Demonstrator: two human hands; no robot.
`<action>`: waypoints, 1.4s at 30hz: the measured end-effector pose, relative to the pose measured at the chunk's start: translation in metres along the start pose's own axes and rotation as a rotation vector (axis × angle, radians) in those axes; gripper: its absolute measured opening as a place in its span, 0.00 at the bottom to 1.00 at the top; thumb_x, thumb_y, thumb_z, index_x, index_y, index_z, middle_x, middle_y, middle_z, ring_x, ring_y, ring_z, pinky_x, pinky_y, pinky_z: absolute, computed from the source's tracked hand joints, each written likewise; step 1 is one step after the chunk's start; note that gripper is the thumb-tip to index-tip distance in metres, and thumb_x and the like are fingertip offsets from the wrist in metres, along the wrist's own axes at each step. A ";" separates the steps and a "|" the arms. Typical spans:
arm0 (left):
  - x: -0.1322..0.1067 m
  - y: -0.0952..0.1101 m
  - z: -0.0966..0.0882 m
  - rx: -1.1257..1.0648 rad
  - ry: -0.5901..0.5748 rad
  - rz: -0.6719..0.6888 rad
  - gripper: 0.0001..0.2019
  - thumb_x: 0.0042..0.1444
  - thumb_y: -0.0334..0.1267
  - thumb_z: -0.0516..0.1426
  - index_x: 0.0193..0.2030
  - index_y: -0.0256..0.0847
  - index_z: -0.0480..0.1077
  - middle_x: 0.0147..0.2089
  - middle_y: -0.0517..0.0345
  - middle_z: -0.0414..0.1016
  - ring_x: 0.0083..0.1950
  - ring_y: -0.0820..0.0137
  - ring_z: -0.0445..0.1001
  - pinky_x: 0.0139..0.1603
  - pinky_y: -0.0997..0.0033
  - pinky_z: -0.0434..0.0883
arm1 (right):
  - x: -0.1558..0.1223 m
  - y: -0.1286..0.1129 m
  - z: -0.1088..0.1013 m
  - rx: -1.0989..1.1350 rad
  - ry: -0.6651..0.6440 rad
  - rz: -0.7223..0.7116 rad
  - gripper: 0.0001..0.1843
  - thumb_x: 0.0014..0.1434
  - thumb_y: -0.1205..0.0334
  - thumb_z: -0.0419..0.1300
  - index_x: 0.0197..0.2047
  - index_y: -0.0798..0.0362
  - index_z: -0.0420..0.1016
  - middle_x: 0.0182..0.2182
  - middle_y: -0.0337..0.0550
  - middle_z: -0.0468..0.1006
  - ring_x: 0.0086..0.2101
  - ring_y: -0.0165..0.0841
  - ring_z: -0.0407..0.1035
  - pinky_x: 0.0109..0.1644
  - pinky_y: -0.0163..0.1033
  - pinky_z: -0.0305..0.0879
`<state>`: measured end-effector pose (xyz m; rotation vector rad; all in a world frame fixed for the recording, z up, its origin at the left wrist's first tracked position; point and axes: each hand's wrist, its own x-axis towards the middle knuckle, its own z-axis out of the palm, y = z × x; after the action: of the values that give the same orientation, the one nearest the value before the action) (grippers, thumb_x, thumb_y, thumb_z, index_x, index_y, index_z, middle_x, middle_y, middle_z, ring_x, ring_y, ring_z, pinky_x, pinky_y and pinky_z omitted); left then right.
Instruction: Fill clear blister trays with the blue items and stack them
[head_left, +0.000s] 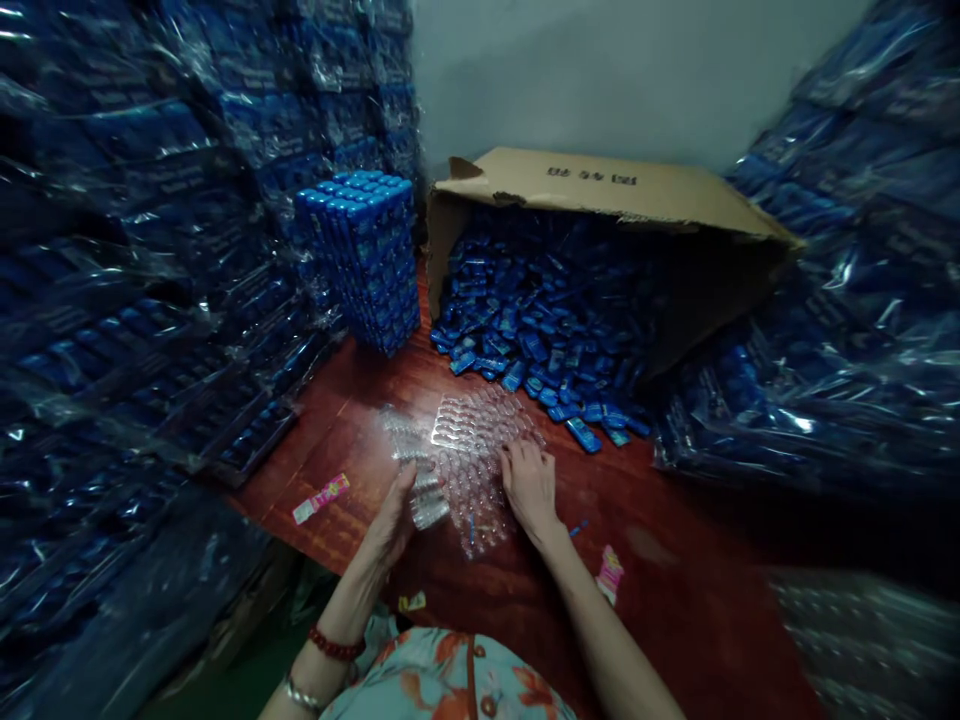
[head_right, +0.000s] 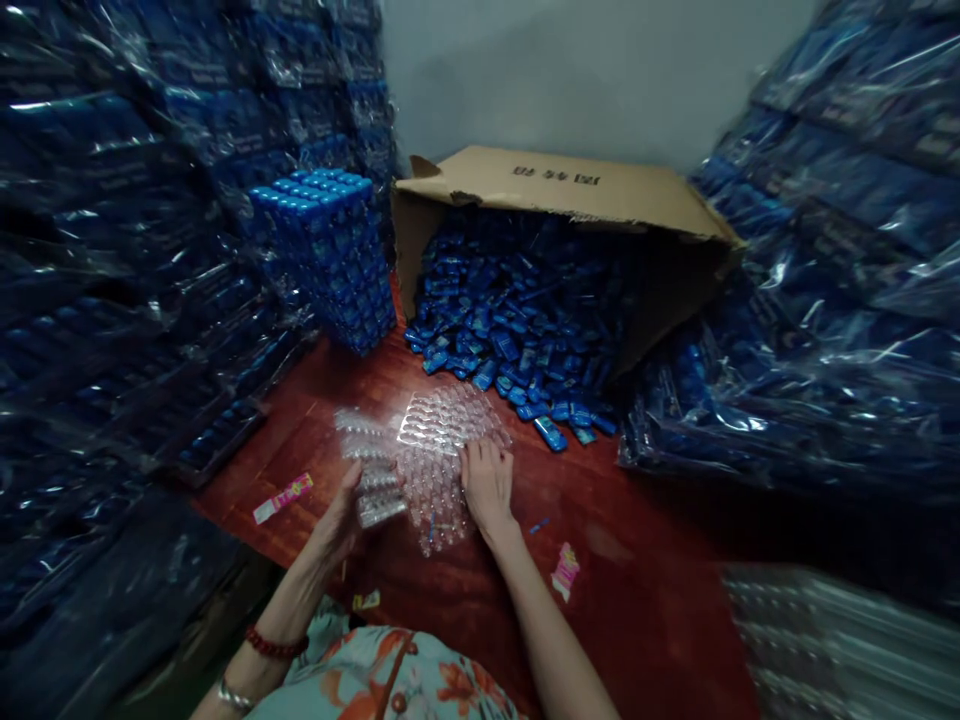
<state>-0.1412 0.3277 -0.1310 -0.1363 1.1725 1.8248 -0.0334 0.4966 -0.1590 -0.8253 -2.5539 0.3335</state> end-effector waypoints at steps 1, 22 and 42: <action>0.001 0.000 0.003 -0.001 -0.005 0.005 0.34 0.39 0.59 0.64 0.47 0.36 0.67 0.38 0.50 0.77 0.41 0.61 0.77 0.43 0.63 0.73 | -0.001 -0.007 -0.006 0.161 -0.001 0.037 0.13 0.64 0.59 0.48 0.40 0.55 0.70 0.37 0.48 0.75 0.39 0.37 0.66 0.43 0.41 0.57; -0.001 0.022 -0.008 -0.077 0.035 0.171 0.23 0.47 0.37 0.61 0.51 0.46 0.65 0.52 0.54 0.70 0.49 0.63 0.73 0.48 0.54 0.73 | 0.032 -0.044 -0.041 0.399 0.066 -0.255 0.13 0.63 0.68 0.45 0.42 0.55 0.71 0.35 0.48 0.74 0.38 0.36 0.65 0.43 0.40 0.60; 0.114 0.045 -0.061 1.124 0.724 0.548 0.43 0.49 0.44 0.61 0.66 0.30 0.45 0.60 0.30 0.57 0.63 0.46 0.56 0.59 0.46 0.58 | 0.069 -0.012 0.045 0.136 -0.049 -0.071 0.16 0.62 0.67 0.45 0.49 0.55 0.69 0.44 0.51 0.70 0.46 0.39 0.62 0.49 0.44 0.60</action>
<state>-0.2610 0.3487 -0.1944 0.2201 2.7956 1.2623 -0.1112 0.5245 -0.1717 -0.6826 -2.5647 0.5045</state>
